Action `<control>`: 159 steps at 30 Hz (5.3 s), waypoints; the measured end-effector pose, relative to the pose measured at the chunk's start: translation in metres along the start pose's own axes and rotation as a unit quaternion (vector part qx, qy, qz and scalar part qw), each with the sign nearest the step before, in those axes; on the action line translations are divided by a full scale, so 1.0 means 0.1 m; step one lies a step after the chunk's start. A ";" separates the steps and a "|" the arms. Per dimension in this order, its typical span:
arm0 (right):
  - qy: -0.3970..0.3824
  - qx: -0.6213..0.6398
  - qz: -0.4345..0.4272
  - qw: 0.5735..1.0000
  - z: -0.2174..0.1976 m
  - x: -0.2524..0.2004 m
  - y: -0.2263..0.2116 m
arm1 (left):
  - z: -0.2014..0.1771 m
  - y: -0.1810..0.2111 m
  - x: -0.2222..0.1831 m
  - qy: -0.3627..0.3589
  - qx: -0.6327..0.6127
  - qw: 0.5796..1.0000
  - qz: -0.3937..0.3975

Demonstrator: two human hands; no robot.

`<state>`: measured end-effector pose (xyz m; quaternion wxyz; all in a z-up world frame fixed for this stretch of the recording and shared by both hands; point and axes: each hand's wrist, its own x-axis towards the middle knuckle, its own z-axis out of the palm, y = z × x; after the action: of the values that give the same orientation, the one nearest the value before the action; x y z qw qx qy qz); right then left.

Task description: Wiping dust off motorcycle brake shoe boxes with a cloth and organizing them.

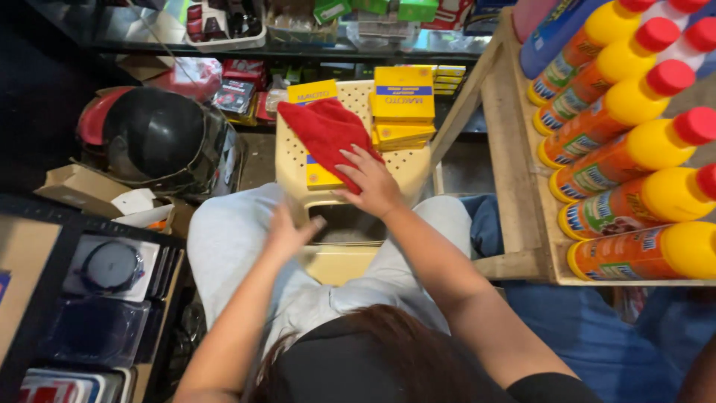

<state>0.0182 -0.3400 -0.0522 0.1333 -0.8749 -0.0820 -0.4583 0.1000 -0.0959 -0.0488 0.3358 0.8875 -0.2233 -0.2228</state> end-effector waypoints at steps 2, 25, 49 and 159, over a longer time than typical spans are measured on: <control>0.003 -0.007 0.005 1.000 0.00 0.02 0.01 | -0.09 0.12 0.21 0.050 -0.031 0.998 0.021; -0.039 -0.007 -0.012 0.999 0.03 0.03 0.19 | 0.03 0.16 1.07 -0.021 0.072 0.996 -0.043; -0.064 0.043 0.028 0.997 0.20 0.28 0.20 | -0.35 0.33 1.37 -0.062 0.226 0.970 -0.068; -0.371 -0.117 0.143 0.910 -0.33 0.44 -0.67 | 0.35 -0.21 0.52 0.155 0.062 0.917 0.363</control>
<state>-0.0004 -0.2858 0.0124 0.0538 -0.9936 0.0542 -0.0827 0.1273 -0.1278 -0.1000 0.3687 0.7879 -0.4884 0.0693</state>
